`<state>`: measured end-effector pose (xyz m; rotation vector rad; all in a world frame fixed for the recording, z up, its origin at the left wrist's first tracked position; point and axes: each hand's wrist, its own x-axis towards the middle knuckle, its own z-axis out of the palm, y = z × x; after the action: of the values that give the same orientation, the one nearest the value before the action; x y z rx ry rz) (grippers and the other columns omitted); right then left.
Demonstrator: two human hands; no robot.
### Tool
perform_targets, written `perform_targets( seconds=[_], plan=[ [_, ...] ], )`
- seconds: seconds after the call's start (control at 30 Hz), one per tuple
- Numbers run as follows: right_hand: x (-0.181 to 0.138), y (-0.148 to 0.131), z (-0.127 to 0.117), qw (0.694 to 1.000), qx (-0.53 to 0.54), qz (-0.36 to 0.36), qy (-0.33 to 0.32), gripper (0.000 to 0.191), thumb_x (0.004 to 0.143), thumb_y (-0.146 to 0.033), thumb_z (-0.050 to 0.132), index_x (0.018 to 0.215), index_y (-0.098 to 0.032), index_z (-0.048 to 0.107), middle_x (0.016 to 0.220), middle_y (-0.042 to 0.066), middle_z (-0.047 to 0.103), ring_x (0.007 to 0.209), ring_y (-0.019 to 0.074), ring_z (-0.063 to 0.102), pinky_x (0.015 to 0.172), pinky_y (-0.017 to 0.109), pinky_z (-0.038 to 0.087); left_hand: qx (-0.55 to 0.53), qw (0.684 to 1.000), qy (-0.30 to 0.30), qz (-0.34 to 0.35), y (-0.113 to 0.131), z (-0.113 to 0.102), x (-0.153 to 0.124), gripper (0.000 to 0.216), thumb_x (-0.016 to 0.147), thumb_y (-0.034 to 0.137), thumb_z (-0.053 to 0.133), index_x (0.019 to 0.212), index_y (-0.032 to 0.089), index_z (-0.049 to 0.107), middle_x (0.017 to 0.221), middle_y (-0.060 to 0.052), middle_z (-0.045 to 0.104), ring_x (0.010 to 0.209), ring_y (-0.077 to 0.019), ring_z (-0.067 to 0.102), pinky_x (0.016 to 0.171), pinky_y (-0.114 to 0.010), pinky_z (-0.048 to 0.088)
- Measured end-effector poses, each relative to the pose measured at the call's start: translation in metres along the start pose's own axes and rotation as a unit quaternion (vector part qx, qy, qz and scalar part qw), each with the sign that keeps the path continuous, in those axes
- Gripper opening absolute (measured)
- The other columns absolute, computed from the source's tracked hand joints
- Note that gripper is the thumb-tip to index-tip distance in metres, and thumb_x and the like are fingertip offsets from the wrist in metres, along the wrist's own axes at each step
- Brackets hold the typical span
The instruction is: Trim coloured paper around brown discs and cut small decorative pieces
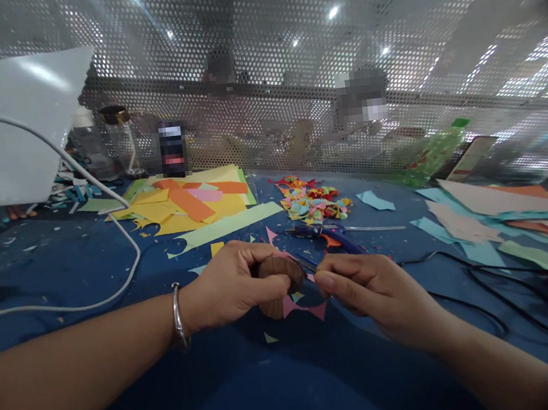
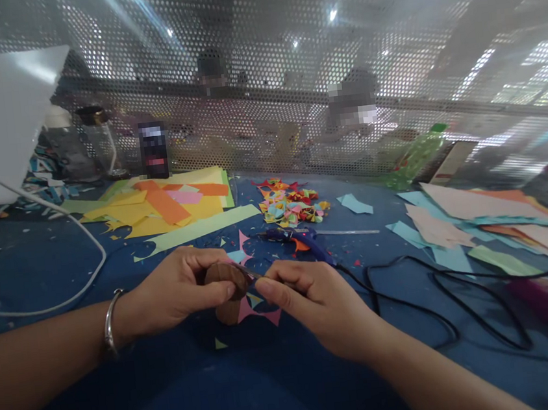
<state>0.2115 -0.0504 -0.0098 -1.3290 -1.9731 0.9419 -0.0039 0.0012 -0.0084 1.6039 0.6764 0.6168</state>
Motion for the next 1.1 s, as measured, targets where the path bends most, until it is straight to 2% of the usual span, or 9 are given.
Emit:
perform_targets(
  seconds=[0.33, 0.67, 0.87, 1.1],
  plan=[
    [-0.0014, -0.0011, -0.0001, 0.999, -0.035, -0.016, 0.009, 0.048, 0.095, -0.056, 0.047, 0.064, -0.019, 0.052, 0.057, -0.005, 0.034, 0.048, 0.0085, 0.028, 0.044, 0.023, 0.023, -0.021, 0.999, -0.035, -0.019, 0.0008, -0.002, 0.001, 0.007, 0.071, 0.014, 0.06, 0.073, 0.013, 0.067, 0.062, 0.001, 0.068, 0.059, -0.0117, 0.061, 0.06, -0.022, 0.047],
    [-0.0011, -0.0032, -0.0003, 0.999, -0.05, -0.019, -0.001, 0.049, 0.095, -0.055, 0.045, 0.062, -0.02, 0.046, 0.057, -0.005, 0.033, 0.049, 0.0091, 0.029, 0.045, 0.023, 0.025, -0.014, 0.999, -0.035, -0.031, 0.0005, -0.0012, 0.0005, 0.007, 0.066, 0.014, 0.06, 0.069, 0.014, 0.066, 0.057, 0.001, 0.065, 0.056, -0.0114, 0.059, 0.058, -0.023, 0.048],
    [0.0003, -0.005, 0.0007, 0.998, -0.053, -0.035, 0.005, 0.048, 0.095, -0.054, 0.046, 0.062, -0.019, 0.048, 0.058, -0.005, 0.033, 0.049, 0.0085, 0.03, 0.044, 0.023, 0.025, -0.027, 0.998, -0.034, -0.041, 0.0016, -0.001, 0.0013, 0.006, 0.063, 0.013, 0.059, 0.066, 0.014, 0.064, 0.054, 0.002, 0.063, 0.054, -0.0098, 0.058, 0.055, -0.021, 0.047],
    [-0.001, -0.0034, 0.0023, 0.999, -0.028, -0.003, -0.013, 0.047, 0.095, -0.055, 0.046, 0.063, -0.02, 0.046, 0.057, -0.005, 0.03, 0.048, 0.0088, 0.026, 0.042, 0.023, 0.022, -0.027, 0.998, -0.053, -0.035, 0.0027, -0.0017, 0.0007, 0.005, 0.062, 0.011, 0.059, 0.062, 0.013, 0.064, 0.056, 0.002, 0.062, 0.055, -0.0086, 0.055, 0.056, -0.02, 0.045]
  ],
)
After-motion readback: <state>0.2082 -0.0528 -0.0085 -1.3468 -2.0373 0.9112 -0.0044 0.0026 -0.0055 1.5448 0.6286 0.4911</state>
